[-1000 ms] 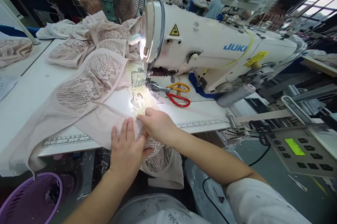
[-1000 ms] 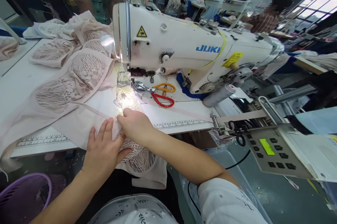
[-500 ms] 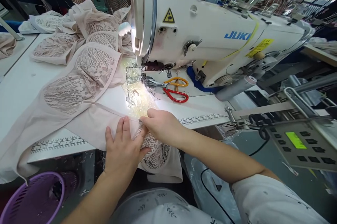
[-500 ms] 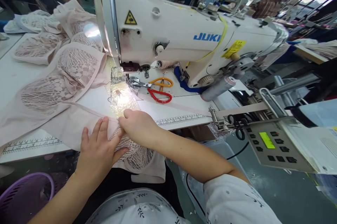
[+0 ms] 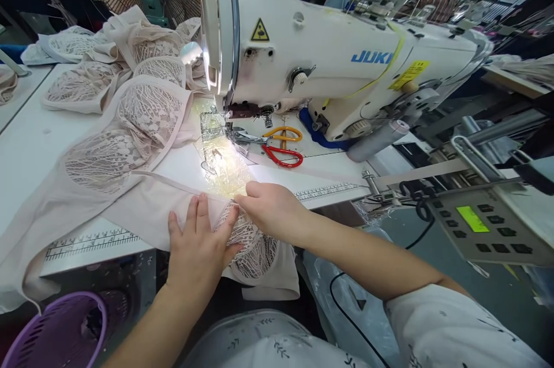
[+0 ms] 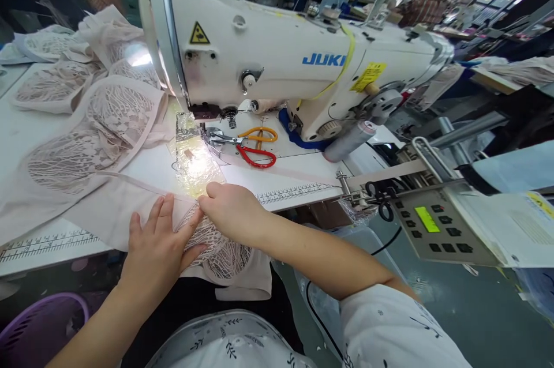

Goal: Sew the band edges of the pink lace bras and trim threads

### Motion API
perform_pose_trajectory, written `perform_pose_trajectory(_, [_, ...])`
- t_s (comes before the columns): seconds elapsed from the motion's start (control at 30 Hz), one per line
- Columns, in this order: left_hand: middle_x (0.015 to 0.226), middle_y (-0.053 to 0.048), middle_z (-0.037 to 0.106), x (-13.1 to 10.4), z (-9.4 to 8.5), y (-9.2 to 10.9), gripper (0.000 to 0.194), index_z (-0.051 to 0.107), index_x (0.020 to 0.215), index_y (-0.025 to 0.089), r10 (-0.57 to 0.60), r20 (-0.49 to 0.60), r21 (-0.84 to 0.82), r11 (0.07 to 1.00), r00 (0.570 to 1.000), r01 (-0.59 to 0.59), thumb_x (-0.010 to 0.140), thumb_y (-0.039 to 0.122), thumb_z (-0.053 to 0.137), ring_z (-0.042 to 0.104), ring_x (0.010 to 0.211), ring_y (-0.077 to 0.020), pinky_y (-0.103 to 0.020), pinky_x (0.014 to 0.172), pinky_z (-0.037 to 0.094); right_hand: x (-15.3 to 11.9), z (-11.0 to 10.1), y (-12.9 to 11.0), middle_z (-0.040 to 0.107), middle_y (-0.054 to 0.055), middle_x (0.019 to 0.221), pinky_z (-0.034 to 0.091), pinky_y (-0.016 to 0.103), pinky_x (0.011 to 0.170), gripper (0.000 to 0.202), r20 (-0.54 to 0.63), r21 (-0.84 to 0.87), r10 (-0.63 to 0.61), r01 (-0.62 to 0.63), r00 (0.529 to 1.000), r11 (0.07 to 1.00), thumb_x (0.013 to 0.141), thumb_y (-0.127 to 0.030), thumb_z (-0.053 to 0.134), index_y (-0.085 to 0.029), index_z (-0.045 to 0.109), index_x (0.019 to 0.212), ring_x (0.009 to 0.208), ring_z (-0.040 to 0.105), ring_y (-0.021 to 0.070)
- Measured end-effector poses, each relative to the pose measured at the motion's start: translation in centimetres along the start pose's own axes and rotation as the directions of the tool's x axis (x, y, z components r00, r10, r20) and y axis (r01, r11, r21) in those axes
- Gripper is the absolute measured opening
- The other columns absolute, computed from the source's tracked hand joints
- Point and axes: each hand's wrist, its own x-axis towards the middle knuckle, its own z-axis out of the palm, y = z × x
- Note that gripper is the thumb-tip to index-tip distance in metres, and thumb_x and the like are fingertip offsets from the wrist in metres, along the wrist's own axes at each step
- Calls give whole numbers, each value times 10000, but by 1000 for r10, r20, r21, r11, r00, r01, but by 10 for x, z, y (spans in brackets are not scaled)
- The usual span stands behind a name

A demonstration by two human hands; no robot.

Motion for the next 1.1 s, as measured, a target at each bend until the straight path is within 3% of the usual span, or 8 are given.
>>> perform_pose_trajectory(0.17, [1403,-300,429,1,0,0,548,572,1291,305,-6,14,4,1000,1000,6,774,428,705,420,1294,-443,-706,960,302,5,10,2,494,37,772,133,276,504,206,-79,52,-23,27,997,998,875,-159,433,-146,620,959,598,287,141])
perform_pose_trajectory(0.4, [1394,-309,433,1,-1,-2,532,556,1310,272,37,5,41,998,999,-37,808,412,666,430,1273,-470,-719,931,322,-1,-6,6,542,56,811,140,283,506,128,55,33,-16,15,998,999,827,-103,492,-142,609,861,603,336,138])
perform_pose_trajectory(0.53, [1398,-310,427,1,-1,-3,536,547,1316,273,59,6,75,995,998,-59,820,454,641,436,1270,-461,-717,919,334,-13,-10,10,549,53,803,203,269,533,140,-38,182,163,-154,986,971,910,-180,431,-148,561,866,629,404,143])
perform_pose_trajectory(0.67, [1396,-328,416,1,-3,-19,542,552,1315,246,146,12,89,985,989,-147,817,434,652,450,1253,-468,-720,896,352,-36,-5,15,523,23,752,287,260,587,175,-102,429,334,-262,937,864,944,-252,378,-172,481,828,653,443,145])
perform_pose_trajectory(0.8, [1346,-280,494,-1,-8,-52,398,585,1278,214,274,-21,94,958,962,-271,903,332,529,515,1202,-425,-671,896,404,-67,5,19,501,-1,723,340,249,616,204,-60,628,289,-189,955,755,932,-269,376,-195,418,747,673,464,137])
perform_pose_trajectory(0.9, [1311,-232,537,-3,-12,-73,370,601,1250,200,342,-29,69,938,939,-339,950,252,390,530,1195,-377,-634,916,422,-82,22,24,501,-2,715,362,250,623,216,25,661,184,-154,983,734,919,-256,387,-193,424,716,662,462,133])
perform_pose_trajectory(1.0, [1296,-230,532,-1,-15,-81,391,603,1240,188,348,-13,41,937,937,-347,944,216,349,542,1168,-363,-628,916,426,-78,54,25,523,13,749,396,270,677,190,49,666,54,-72,997,742,901,-240,437,-180,486,727,710,485,144])
perform_pose_trajectory(1.1, [1275,-228,533,4,-20,-77,382,637,1181,171,361,-40,79,931,932,-357,908,161,370,563,1122,-347,-620,948,406,-64,84,22,540,33,782,428,283,721,157,-12,730,-13,18,1000,683,882,-225,477,-170,523,743,773,511,156])
